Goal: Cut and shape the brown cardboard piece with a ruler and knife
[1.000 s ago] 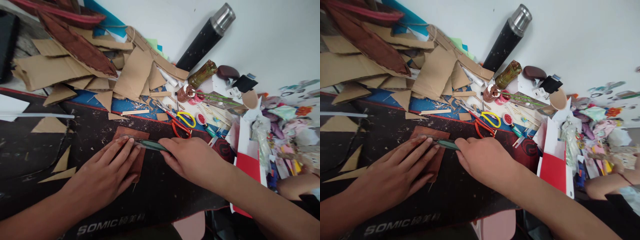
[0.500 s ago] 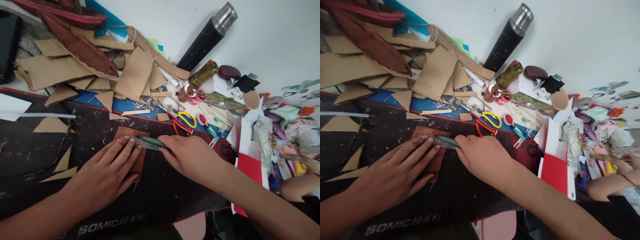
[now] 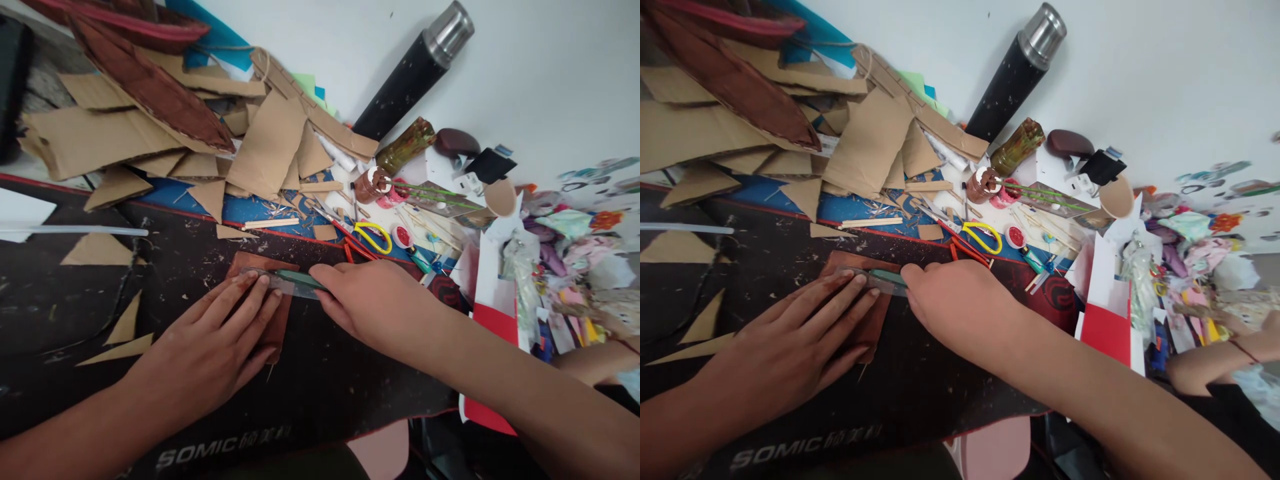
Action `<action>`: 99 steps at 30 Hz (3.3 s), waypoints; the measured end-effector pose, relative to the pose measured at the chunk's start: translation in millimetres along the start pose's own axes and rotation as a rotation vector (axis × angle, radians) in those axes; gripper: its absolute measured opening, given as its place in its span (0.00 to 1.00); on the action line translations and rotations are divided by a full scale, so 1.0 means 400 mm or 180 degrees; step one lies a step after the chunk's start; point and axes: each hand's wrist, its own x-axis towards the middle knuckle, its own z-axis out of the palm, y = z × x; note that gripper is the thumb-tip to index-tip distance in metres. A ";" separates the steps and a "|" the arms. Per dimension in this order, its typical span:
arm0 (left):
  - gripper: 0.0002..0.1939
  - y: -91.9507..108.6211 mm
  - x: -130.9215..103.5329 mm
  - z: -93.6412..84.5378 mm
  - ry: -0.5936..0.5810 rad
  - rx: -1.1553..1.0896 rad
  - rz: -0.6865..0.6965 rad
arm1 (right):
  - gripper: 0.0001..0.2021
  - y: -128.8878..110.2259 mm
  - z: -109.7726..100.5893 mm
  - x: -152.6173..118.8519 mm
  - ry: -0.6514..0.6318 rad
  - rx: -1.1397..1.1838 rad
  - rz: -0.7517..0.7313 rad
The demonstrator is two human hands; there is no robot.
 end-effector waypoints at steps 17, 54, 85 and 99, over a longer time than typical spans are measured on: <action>0.39 -0.006 0.002 -0.001 -0.0043 0.0045 0.0045 | 0.11 0.017 0.016 0.009 0.0292 0.0095 -0.0109; 0.35 -0.001 0.000 -0.002 -0.0009 0.0043 -0.0012 | 0.14 -0.017 0.030 0.010 0.0372 -0.0109 -0.0120; 0.42 -0.002 0.002 -0.005 -0.0040 0.0042 0.0019 | 0.08 -0.011 0.028 -0.012 0.0260 -0.0464 -0.0179; 0.42 -0.001 0.001 -0.009 -0.0085 0.0080 0.0000 | 0.12 -0.005 0.039 -0.019 0.0143 -0.0339 -0.0086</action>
